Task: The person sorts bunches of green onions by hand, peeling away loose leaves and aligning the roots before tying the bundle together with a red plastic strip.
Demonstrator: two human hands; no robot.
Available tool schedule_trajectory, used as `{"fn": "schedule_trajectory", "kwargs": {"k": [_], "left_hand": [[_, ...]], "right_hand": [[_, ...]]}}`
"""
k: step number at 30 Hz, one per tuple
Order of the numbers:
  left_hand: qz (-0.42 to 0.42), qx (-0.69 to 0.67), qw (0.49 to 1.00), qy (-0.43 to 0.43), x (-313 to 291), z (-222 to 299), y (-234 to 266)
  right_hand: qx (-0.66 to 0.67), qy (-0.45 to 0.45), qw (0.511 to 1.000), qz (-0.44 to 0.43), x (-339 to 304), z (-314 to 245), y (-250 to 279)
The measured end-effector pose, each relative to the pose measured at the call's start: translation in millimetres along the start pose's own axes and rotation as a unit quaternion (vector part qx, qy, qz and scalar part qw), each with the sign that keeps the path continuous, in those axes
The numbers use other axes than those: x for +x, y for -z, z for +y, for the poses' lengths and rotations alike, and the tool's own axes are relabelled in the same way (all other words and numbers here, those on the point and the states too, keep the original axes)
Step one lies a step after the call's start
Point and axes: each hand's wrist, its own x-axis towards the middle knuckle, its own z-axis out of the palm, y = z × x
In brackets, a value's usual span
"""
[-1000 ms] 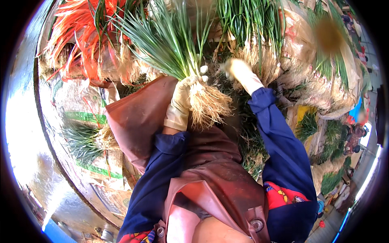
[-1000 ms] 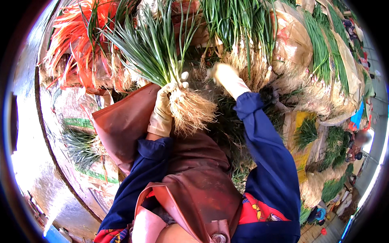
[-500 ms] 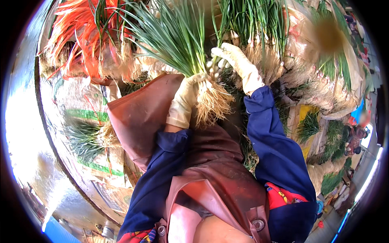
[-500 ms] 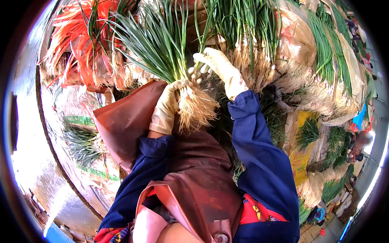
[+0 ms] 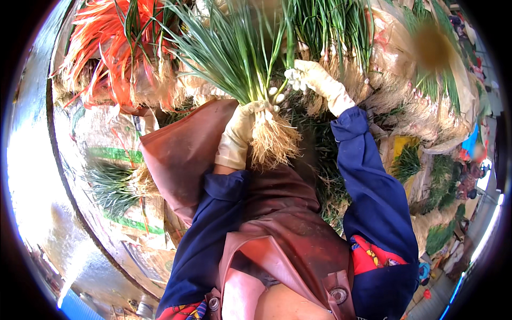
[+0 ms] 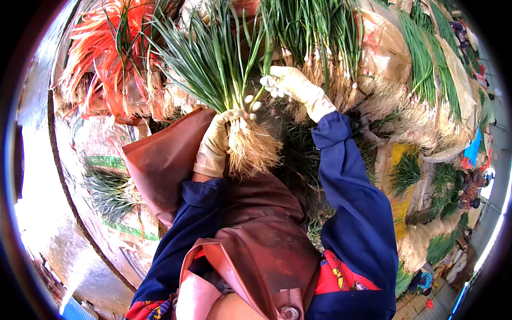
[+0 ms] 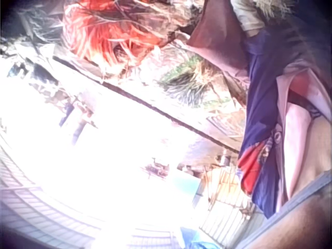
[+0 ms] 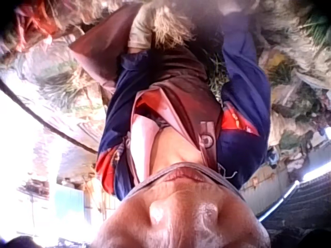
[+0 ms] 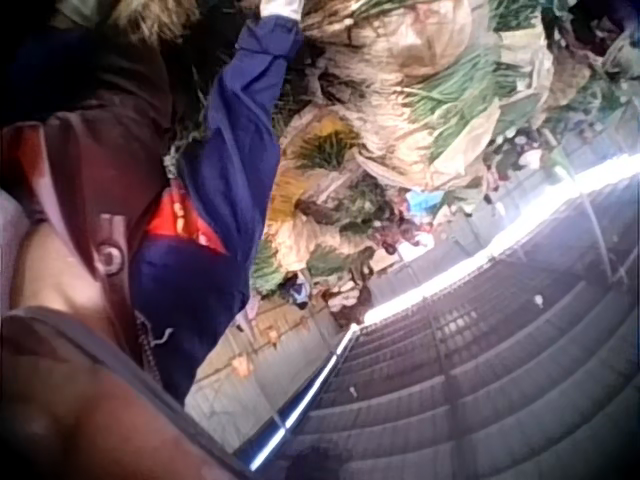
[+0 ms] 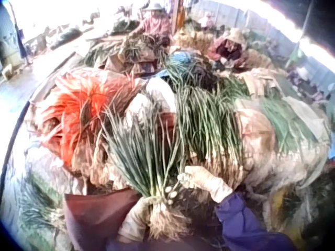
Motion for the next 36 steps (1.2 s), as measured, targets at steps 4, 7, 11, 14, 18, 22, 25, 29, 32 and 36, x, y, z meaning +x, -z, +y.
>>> {"fn": "schedule_trajectory", "kwargs": {"k": [4, 7, 11, 14, 18, 22, 25, 29, 32, 36], "left_hand": [[-0.144, -0.086, 0.986, 0.001, -5.4, 5.4, -21.2], [-0.132, -0.119, 0.982, -0.063, -20.1, 11.1, -31.1], [-0.128, -0.105, 0.984, -0.064, -14.1, 7.1, -29.9], [-0.114, -0.079, 0.989, -0.053, -7.6, 5.3, -19.7], [-0.084, -0.091, 0.990, -0.069, -2.9, 1.7, -21.8], [-0.039, -0.078, 0.993, -0.073, -5.7, 5.2, -19.2], [-0.045, -0.086, 0.993, -0.075, -5.8, 2.3, -22.9], [-0.033, -0.027, 0.995, -0.087, -1.6, 2.2, -14.9], [-0.006, 0.013, 0.995, -0.098, -3.1, 3.1, -18.5], [-0.063, -0.010, 0.998, -0.025, -3.2, 9.4, 11.5]], "right_hand": [[0.125, -0.195, 0.972, 0.041, -35.2, 14.4, 30.4], [-0.608, -0.335, 0.670, -0.263, -61.1, -21.4, -43.2], [-0.693, 0.002, 0.714, 0.095, -23.3, 15.7, -20.2], [-0.745, -0.060, 0.601, 0.282, 43.2, 9.5, -6.5], [-0.729, -0.087, 0.578, 0.356, 85.3, 18.0, 2.1], [-0.693, -0.115, 0.652, 0.286, 76.0, 4.3, -2.6], [-0.703, -0.117, 0.619, 0.329, 68.0, 8.2, -7.1], [-0.655, -0.110, 0.685, 0.299, 63.4, -1.5, 1.8], [-0.179, -0.098, 0.970, 0.129, 46.7, -18.0, -2.4], [-0.173, -0.007, 0.985, 0.029, 12.9, -29.9, -55.7]]}}
